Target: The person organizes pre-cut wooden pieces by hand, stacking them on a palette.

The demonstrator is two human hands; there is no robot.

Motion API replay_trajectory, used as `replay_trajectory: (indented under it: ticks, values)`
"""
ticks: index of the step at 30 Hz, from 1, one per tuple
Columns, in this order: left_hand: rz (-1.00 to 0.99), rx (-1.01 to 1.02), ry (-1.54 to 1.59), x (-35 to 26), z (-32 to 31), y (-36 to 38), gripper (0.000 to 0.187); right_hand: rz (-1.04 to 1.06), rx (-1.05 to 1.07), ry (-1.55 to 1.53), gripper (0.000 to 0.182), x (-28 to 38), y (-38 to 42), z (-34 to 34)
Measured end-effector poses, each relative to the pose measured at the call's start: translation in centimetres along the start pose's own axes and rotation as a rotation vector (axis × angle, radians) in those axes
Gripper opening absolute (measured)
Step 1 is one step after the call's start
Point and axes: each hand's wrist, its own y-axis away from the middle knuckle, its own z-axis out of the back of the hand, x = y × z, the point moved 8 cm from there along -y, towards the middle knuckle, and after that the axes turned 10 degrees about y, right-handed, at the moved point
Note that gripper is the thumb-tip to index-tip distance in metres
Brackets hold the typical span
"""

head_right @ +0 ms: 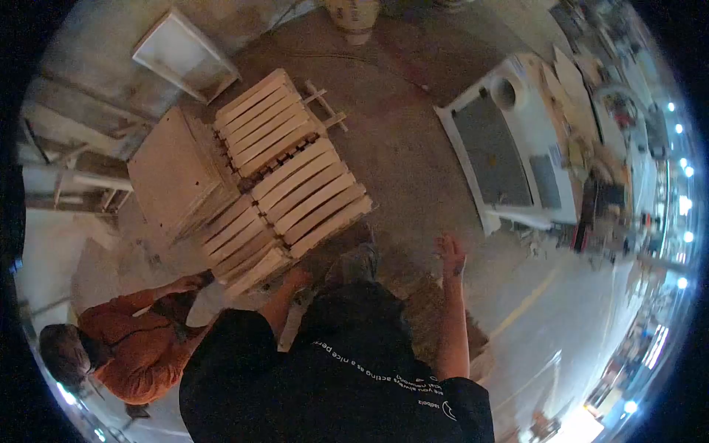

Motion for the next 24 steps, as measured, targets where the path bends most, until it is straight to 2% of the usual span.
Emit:
replay_trajectory:
  ticks: [2, 3, 6, 9, 12, 14, 17, 21, 23, 24]
  values:
    - [0.273, 0.034, 0.293, -0.6, 2.1, -2.4, 0.033, -0.062, -0.004, 0.102, 0.044, 0.4, -4.3, -0.6]
    - [0.416, 0.062, 0.452, -1.8, 2.3, -2.1, 0.033, -0.029, 0.055, 0.127, 0.044, 1.8, -5.7, -1.1]
    - [0.23, -0.114, 0.521, -6.4, 5.4, -3.7, 0.035, 0.06, 0.203, 0.191, 0.044, 6.1, -9.8, -5.1]
    - [0.421, -0.125, 0.72, -9.0, 8.8, -4.3, 0.036, 0.124, 0.335, 0.343, 0.046, 10.7, -13.9, -8.6]
    - [0.45, -0.44, 0.968, -9.0, 9.5, -4.7, 0.038, 0.193, 0.507, 0.526, 0.046, 13.4, -18.6, -13.4]
    - [0.602, -0.497, 1.043, -8.4, 8.6, -4.9, 0.039, 0.262, 0.58, 0.708, 0.046, 15.2, -21.2, -17.3]
    - [0.771, -0.587, 1.247, -7.7, 6.1, -5.1, 0.04, 0.242, 0.745, 0.829, 0.045, 16.5, -25.7, -24.4]
    - [1.023, -0.702, 1.5, -9.8, 1.2, -5.9, 0.042, 0.476, 0.991, 1.053, 0.041, 15.2, -33.7, -35.4]
    - [1.199, -0.629, 1.502, -12.6, 1.0, -7.0, 0.042, 0.563, 1.015, 1.258, 0.036, 14.1, -36.6, -41.2]
    - [1.284, -0.587, 1.495, -13.9, 1.1, -7.6, 0.043, 0.572, 1.057, 1.266, 0.034, 14.0, -37.4, -43.8]
